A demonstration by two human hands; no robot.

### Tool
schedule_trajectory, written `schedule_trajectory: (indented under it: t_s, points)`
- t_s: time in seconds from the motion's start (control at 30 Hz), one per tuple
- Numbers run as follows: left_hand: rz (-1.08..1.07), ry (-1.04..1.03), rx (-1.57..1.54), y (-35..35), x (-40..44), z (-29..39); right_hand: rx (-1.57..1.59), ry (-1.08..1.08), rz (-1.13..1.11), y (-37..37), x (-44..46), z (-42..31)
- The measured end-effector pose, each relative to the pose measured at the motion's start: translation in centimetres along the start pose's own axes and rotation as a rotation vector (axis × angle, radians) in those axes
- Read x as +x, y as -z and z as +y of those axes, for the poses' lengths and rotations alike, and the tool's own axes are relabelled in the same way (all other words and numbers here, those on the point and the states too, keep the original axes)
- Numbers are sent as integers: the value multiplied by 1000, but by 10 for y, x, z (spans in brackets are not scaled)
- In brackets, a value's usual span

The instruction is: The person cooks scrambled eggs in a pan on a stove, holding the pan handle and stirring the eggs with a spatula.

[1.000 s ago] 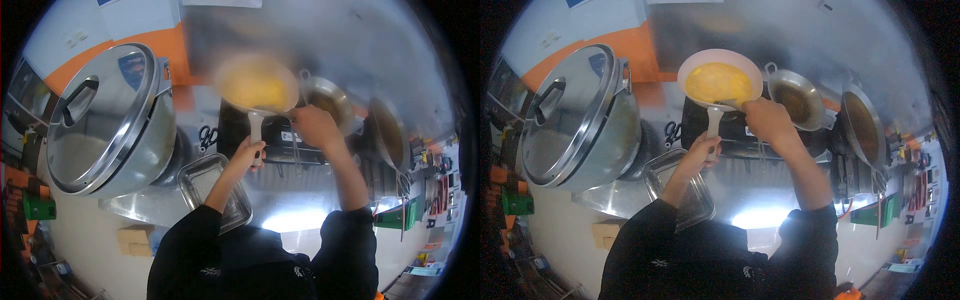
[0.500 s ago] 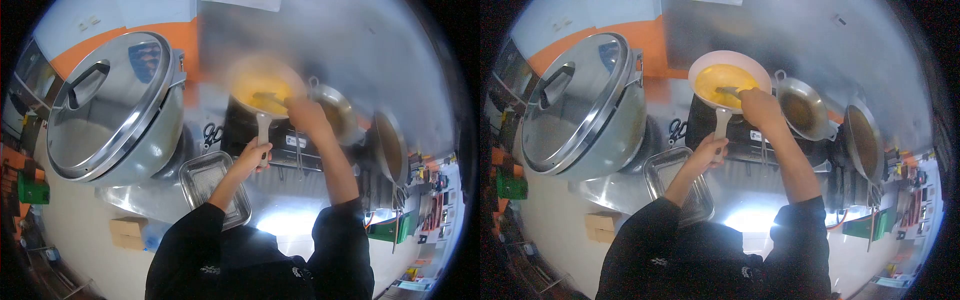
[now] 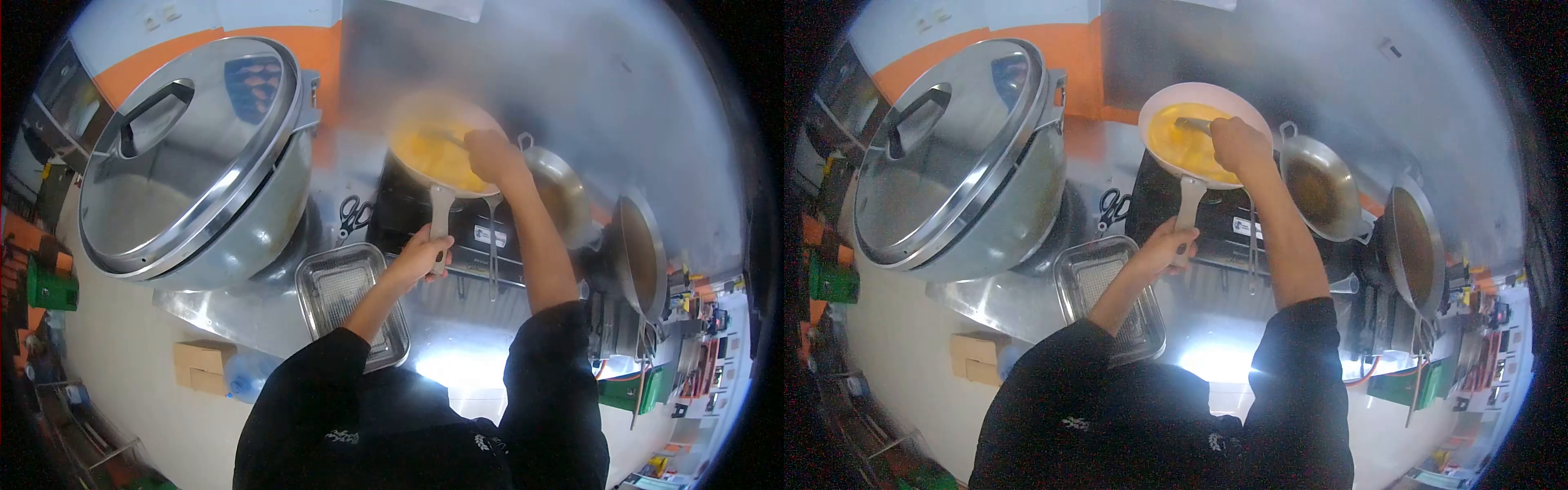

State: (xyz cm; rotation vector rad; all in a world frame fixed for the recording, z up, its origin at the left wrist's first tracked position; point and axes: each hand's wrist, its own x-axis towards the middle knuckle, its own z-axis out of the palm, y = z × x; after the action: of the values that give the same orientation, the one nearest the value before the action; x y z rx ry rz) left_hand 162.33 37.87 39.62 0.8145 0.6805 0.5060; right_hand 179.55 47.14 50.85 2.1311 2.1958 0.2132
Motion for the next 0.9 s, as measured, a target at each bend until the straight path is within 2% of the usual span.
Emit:
schedule_trajectory:
  t_s: [0.4, 0.5, 0.6, 0.9]
  points:
    - [-16, -34, -14, 3, 8, -8, 25, -82, -17, -44, 7, 17]
    - [-22, -34, -3, 5, 9, -8, 68, -32, 55, -59, -16, 23]
    - [-13, -30, -4, 4, 4, -4, 112, -113, 40, -48, -42, 13]
    - [-6, -36, -13, 1, 2, -3, 133, -130, -30, -22, -90, 14]
